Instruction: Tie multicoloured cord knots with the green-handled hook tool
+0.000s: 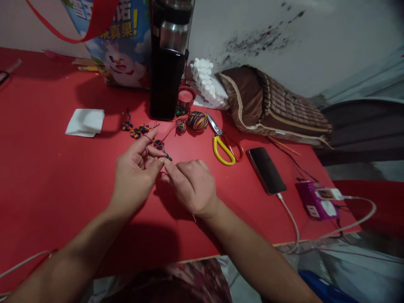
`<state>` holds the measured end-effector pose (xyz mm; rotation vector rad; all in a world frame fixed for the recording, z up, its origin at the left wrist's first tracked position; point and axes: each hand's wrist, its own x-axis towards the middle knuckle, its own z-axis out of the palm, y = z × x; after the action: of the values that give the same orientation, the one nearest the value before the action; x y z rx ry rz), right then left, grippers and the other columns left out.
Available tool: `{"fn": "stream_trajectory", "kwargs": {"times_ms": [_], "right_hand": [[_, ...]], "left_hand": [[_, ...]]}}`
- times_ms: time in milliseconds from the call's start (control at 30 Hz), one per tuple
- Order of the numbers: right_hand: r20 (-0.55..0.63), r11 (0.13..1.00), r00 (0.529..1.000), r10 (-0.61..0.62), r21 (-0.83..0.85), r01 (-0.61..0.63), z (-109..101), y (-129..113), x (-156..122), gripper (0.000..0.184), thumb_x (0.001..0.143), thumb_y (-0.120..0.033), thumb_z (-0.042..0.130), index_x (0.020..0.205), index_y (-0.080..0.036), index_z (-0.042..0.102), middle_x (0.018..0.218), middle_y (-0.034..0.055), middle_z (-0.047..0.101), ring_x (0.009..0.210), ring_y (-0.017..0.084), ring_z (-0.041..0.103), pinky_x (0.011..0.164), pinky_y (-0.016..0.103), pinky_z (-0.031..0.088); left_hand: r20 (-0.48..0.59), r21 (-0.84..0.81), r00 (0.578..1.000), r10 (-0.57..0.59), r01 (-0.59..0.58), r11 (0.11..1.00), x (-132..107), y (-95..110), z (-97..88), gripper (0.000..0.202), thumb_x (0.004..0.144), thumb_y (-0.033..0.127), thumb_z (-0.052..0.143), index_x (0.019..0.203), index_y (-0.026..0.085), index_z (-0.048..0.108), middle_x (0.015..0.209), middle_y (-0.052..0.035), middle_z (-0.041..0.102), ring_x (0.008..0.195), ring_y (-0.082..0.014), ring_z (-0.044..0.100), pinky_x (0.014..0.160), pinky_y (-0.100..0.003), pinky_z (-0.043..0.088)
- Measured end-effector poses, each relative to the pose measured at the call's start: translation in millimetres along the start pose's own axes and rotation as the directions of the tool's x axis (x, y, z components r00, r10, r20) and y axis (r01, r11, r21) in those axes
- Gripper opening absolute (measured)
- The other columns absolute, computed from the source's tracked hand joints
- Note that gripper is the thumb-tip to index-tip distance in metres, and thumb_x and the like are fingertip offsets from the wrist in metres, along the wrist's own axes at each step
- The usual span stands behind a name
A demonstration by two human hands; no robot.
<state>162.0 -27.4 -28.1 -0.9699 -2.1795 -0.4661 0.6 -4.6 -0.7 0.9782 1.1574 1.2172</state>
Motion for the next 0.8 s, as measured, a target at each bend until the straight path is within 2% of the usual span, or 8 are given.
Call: {"fn": "stream_trajectory", "kwargs": {"times_ms": [100, 200, 367, 600, 700, 800], "right_hand": [[-0.040, 1.000, 0.999, 0.006, 0.019, -0.005, -0.5, 0.6, 0.3, 0.024, 0.113, -0.024, 0.053, 0.128, -0.008, 0.062, 0.079, 0.0044, 0.073, 0.073, 0.020, 0.056, 0.067, 0.036, 0.038], [-0.051, 0.999, 0.999, 0.012, 0.039, -0.010, -1.8, -0.2, 0.2, 0.023, 0.112, -0.024, 0.054, 0.127, -0.008, 0.063, 0.080, 0.0041, 0.073, 0.073, 0.020, 0.056, 0.067, 0.036, 0.039], [-0.042, 0.995, 0.999, 0.025, 0.098, -0.020, -3.8, -2.2, -1.0, 0.023, 0.112, -0.024, 0.056, 0.128, -0.009, 0.063, 0.084, 0.0054, 0.074, 0.074, 0.020, 0.058, 0.066, 0.036, 0.041], [-0.057, 0.975, 0.996, 0.074, 0.216, -0.060, -5.7, -2.0, -1.9, 0.022, 0.109, -0.022, 0.060, 0.125, -0.008, 0.066, 0.083, 0.0072, 0.074, 0.075, 0.020, 0.062, 0.067, 0.035, 0.050], [-0.041, 0.951, 0.991, 0.125, 0.288, -0.108, -8.9, -0.7, -0.8, 0.020, 0.107, -0.021, 0.063, 0.121, -0.008, 0.069, 0.085, 0.0096, 0.075, 0.076, 0.020, 0.064, 0.067, 0.034, 0.053], [0.007, 0.883, 0.972, 0.233, 0.417, -0.215, -14.1, 1.8, 1.6, 0.018, 0.106, -0.019, 0.064, 0.119, -0.009, 0.072, 0.091, 0.0108, 0.078, 0.078, 0.018, 0.068, 0.068, 0.031, 0.055]], "left_hand": [[0.020, 0.097, 0.994, 0.109, -0.111, 0.989, -1.8, -4.3, 0.2, 0.061, 0.081, 0.011, 0.078, 0.140, 0.023, 0.073, 0.084, 0.0020, 0.069, 0.065, -0.0113, 0.057, 0.057, -0.023, 0.052], [0.014, 0.118, 0.984, 0.177, -0.178, 0.977, -1.9, -5.8, 0.3, 0.062, 0.083, 0.011, 0.076, 0.144, 0.025, 0.071, 0.084, 0.0011, 0.068, 0.065, -0.0119, 0.054, 0.056, -0.024, 0.050], [0.000, 0.163, 0.974, 0.227, -0.223, 0.961, 1.7, -6.8, -1.4, 0.069, 0.083, 0.010, 0.075, 0.151, 0.023, 0.066, 0.083, 0.0011, 0.066, 0.066, -0.0118, 0.053, 0.061, -0.024, 0.049], [0.018, 0.265, 0.950, 0.313, -0.307, 0.914, 6.2, -8.6, -7.3, 0.065, 0.085, 0.010, 0.075, 0.148, 0.024, 0.069, 0.085, 0.0010, 0.067, 0.066, -0.0125, 0.047, 0.063, -0.026, 0.045], [0.055, 0.305, 0.939, 0.338, -0.339, 0.890, 7.4, -8.9, -10.3, 0.063, 0.085, 0.008, 0.073, 0.145, 0.026, 0.070, 0.085, 0.0011, 0.067, 0.065, -0.0129, 0.044, 0.064, -0.027, 0.045], [0.100, 0.333, 0.930, 0.355, -0.367, 0.869, 8.4, -9.6, -12.5, 0.062, 0.085, 0.007, 0.073, 0.144, 0.027, 0.071, 0.083, 0.0020, 0.065, 0.064, -0.0123, 0.042, 0.062, -0.027, 0.042]]}}
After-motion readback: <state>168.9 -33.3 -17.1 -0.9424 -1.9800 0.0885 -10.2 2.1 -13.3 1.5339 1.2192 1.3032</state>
